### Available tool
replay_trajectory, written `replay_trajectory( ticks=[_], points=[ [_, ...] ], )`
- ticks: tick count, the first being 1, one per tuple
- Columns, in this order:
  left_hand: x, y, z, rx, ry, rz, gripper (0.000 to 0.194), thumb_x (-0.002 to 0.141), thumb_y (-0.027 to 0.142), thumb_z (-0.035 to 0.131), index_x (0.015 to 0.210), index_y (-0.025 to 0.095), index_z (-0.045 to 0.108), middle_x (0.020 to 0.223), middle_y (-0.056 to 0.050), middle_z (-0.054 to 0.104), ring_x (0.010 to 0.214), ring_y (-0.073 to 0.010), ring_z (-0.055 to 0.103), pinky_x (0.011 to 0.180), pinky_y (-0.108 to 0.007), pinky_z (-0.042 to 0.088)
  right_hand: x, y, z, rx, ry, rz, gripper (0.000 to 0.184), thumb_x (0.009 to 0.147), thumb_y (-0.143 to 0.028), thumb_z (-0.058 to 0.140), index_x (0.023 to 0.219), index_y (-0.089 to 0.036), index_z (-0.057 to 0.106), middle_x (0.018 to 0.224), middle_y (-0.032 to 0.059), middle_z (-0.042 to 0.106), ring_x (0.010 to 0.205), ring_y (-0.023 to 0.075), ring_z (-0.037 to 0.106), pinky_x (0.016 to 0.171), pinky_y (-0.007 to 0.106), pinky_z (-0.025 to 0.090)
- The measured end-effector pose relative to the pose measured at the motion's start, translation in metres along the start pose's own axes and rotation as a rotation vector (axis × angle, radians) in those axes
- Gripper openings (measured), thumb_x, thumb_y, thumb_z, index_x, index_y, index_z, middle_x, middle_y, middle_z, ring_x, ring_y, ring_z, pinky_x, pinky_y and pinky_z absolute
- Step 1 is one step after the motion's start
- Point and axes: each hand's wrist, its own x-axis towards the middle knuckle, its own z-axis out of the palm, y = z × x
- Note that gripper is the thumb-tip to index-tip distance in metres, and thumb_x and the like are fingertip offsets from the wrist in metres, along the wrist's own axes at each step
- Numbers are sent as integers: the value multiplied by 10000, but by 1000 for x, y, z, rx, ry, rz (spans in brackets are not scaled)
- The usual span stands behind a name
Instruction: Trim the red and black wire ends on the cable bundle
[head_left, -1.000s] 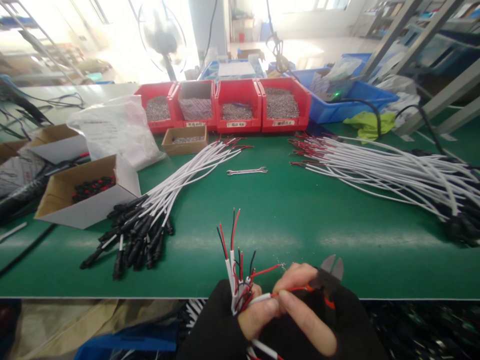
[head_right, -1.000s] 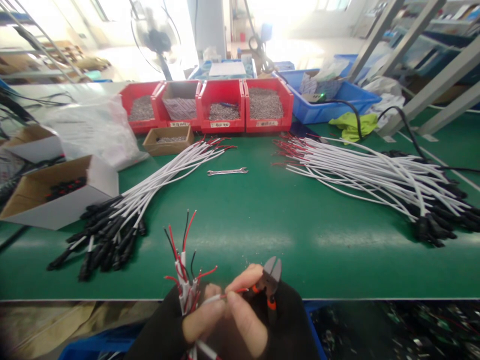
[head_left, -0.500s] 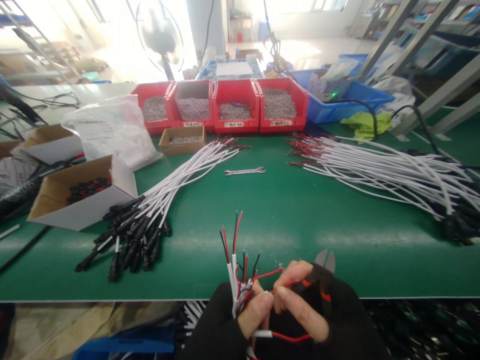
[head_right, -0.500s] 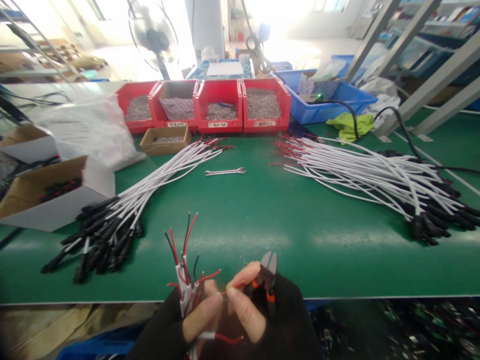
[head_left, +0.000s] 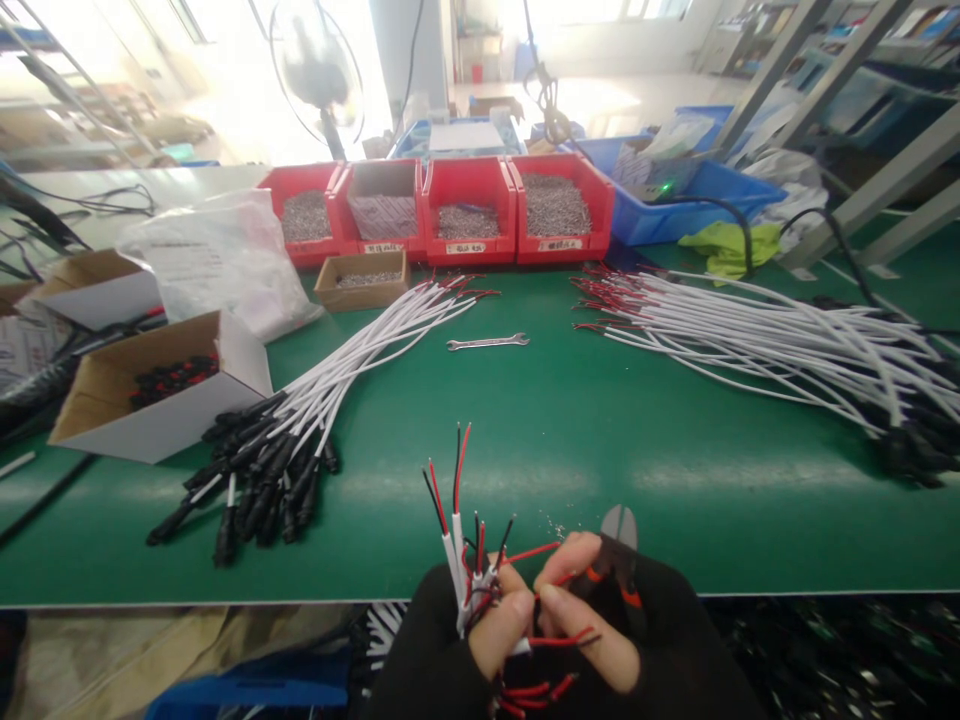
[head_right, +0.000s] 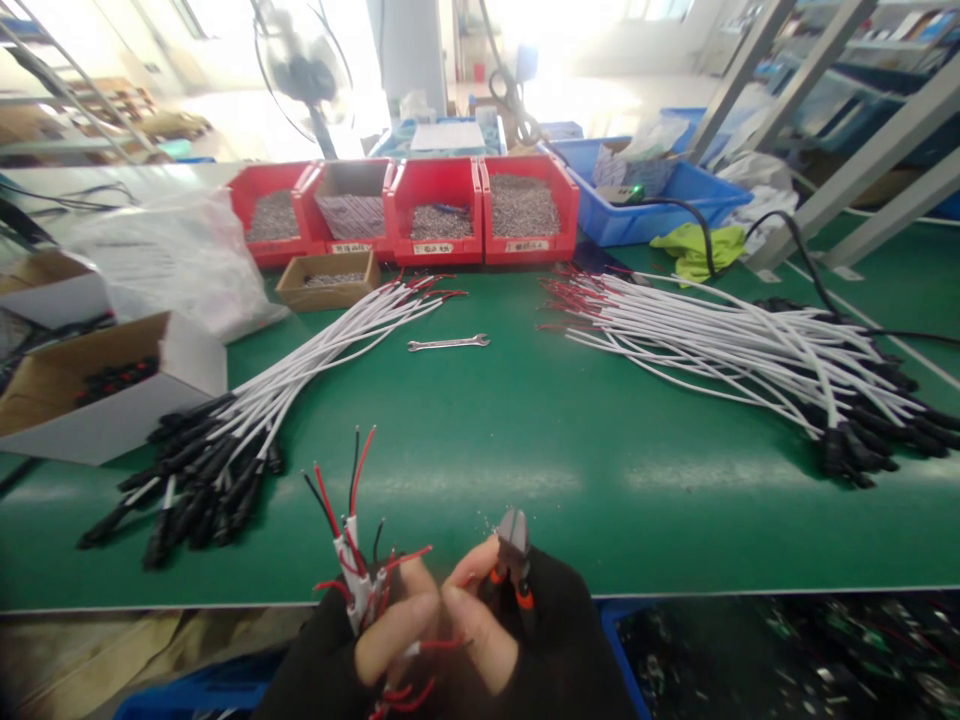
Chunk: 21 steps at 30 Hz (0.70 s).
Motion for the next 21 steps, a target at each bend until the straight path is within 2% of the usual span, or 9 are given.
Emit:
replay_trajectory(
  ticks=[3,8,11,14,17,19,21],
  points=[
    [2,2,-2,70,-52,15,252,826,290,845,684,131,710,552,18,581,527,-103,493,534,-184,381,4,-2,0,51,-4,-80,107,889,-228,765,782,-218,762,612,-18,702,559,141,676,573,220,547],
    [3,7,-1,157,-113,37,294,884,349,783,700,139,690,576,13,574,558,-122,516,550,-203,375,6,-4,-2,-15,7,-106,99,856,-177,781,760,-197,770,635,-8,717,569,143,682,556,211,546],
    [3,6,0,168,-105,34,283,890,355,762,708,147,700,549,20,547,581,-144,555,572,-214,389,7,-2,-2,-7,6,-87,106,865,-171,775,764,-202,764,609,-14,716,527,146,675,527,223,552],
    [2,1,0,187,-102,51,327,900,393,720,687,145,701,534,14,542,560,-143,552,531,-212,341,9,-1,-3,6,-13,-96,117,878,-185,769,767,-215,751,589,-21,707,509,157,666,539,262,575],
    [1,-4,0,211,-13,-1,296,892,415,702,758,153,721,534,26,563,453,-107,475,469,-214,303,9,-1,-4,-36,-6,-88,111,853,-202,797,755,-216,746,612,-13,723,535,174,684,552,282,592],
    [1,-6,-1,187,33,-31,247,872,397,715,828,154,734,543,28,595,429,-108,476,454,-212,331,9,0,-3,-52,1,-64,119,846,-228,808,746,-207,748,628,-5,728,549,172,690,545,264,581],
    [1,-5,-2,149,18,-11,221,843,361,733,810,143,743,579,7,643,486,-125,549,490,-201,387,7,2,-2,-36,3,-47,123,846,-245,810,748,-199,752,632,-2,720,549,159,681,540,244,556]
  ],
)
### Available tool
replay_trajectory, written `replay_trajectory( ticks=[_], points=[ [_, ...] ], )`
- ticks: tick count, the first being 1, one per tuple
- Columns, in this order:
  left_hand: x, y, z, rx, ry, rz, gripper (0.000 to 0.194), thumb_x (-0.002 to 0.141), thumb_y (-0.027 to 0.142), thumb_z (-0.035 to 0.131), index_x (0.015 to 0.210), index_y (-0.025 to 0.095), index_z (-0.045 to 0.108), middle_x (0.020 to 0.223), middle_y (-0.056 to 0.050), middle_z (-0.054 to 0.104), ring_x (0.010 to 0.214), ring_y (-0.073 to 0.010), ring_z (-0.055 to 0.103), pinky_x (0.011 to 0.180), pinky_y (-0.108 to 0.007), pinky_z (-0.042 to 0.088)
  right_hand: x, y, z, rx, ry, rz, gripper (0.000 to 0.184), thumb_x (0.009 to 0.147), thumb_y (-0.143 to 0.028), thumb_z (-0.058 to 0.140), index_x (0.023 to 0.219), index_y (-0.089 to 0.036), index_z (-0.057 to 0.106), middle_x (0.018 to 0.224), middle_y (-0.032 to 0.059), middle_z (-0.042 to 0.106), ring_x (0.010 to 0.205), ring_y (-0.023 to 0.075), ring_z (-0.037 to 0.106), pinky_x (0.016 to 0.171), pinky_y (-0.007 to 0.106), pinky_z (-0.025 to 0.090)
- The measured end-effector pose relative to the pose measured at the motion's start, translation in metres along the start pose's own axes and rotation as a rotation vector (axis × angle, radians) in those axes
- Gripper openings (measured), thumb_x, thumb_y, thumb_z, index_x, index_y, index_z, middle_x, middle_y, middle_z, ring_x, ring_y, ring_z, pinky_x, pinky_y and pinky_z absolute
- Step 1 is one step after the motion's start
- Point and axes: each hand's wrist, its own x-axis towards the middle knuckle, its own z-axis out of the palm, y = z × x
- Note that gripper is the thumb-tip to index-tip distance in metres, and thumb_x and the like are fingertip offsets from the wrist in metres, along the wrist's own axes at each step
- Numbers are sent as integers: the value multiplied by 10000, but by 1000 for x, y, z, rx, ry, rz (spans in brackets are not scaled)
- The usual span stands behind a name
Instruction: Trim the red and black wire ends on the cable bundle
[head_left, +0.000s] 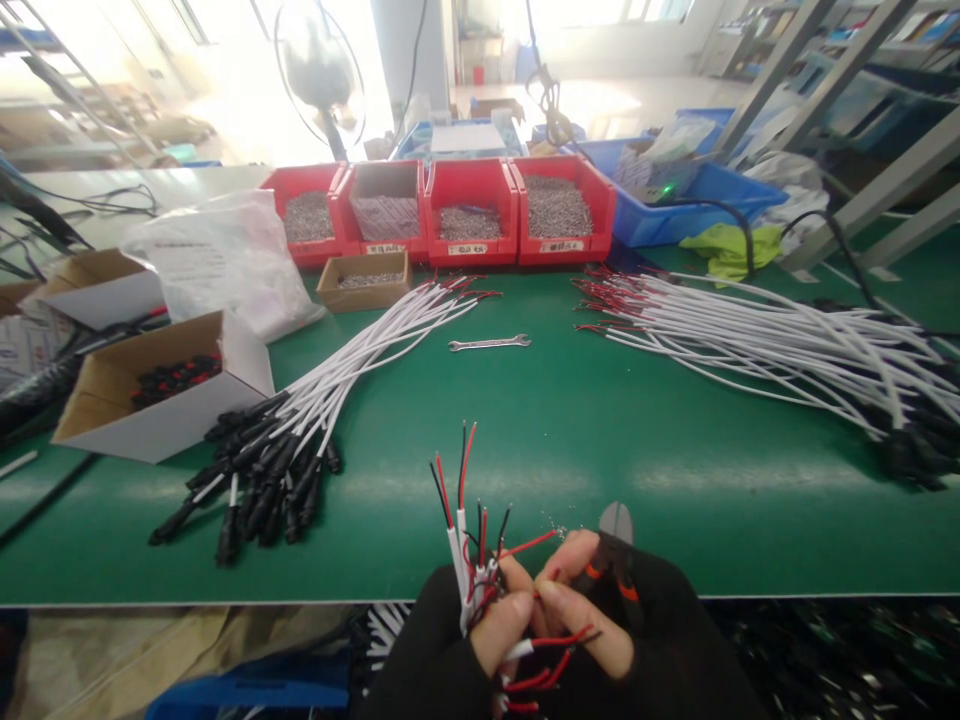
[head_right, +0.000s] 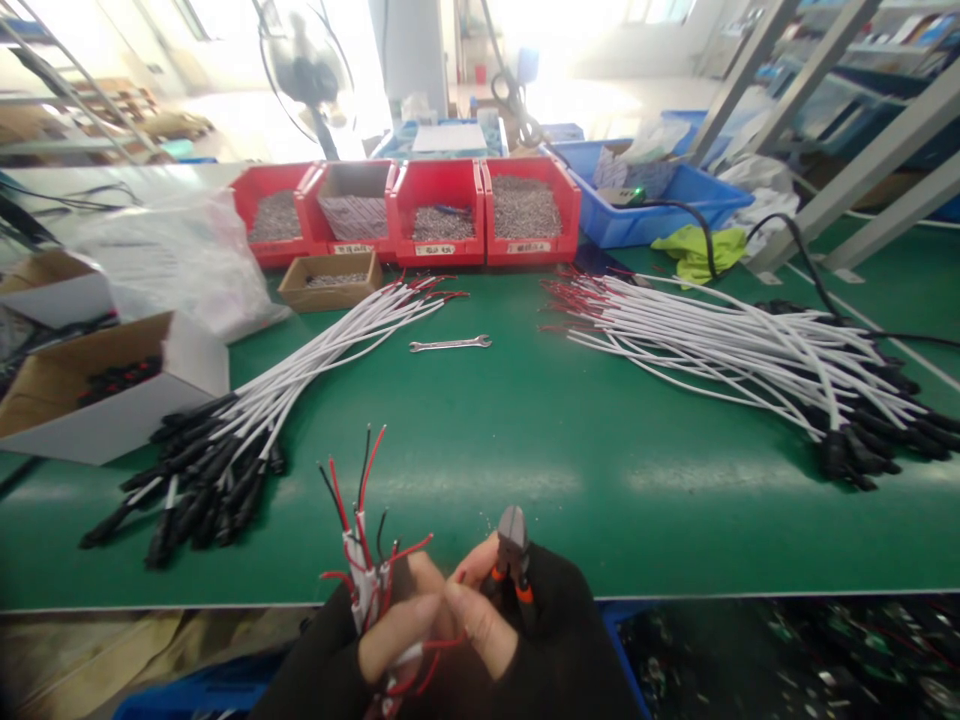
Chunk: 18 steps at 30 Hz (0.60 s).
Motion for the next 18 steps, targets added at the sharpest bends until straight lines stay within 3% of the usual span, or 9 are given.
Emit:
replay_trajectory(
  ticks=[4,10,14,18],
  points=[
    [0,4,2,-74,-20,67,228,803,328,780,678,141,744,622,-17,696,574,-129,586,582,-197,439,-2,10,4,75,9,2,151,860,-320,795,763,-214,747,603,-30,666,542,116,627,546,207,472],
    [1,10,3,29,-30,130,233,835,312,761,657,163,782,493,26,591,470,-89,453,486,-218,286,-7,17,8,93,49,141,434,757,-646,818,760,-218,743,621,3,670,582,177,662,586,279,513],
    [2,10,1,39,-3,117,271,814,308,740,590,156,725,527,-22,679,501,-135,584,492,-221,277,-7,9,-1,-50,29,109,338,869,-571,735,803,-240,727,597,-13,683,573,158,637,589,261,489],
    [1,10,2,8,3,125,274,796,312,700,572,157,670,486,-5,618,467,-122,515,509,-225,314,-10,-1,-14,-296,-27,100,314,949,-510,600,792,-248,673,627,-30,686,599,153,652,619,255,477]
  ],
)
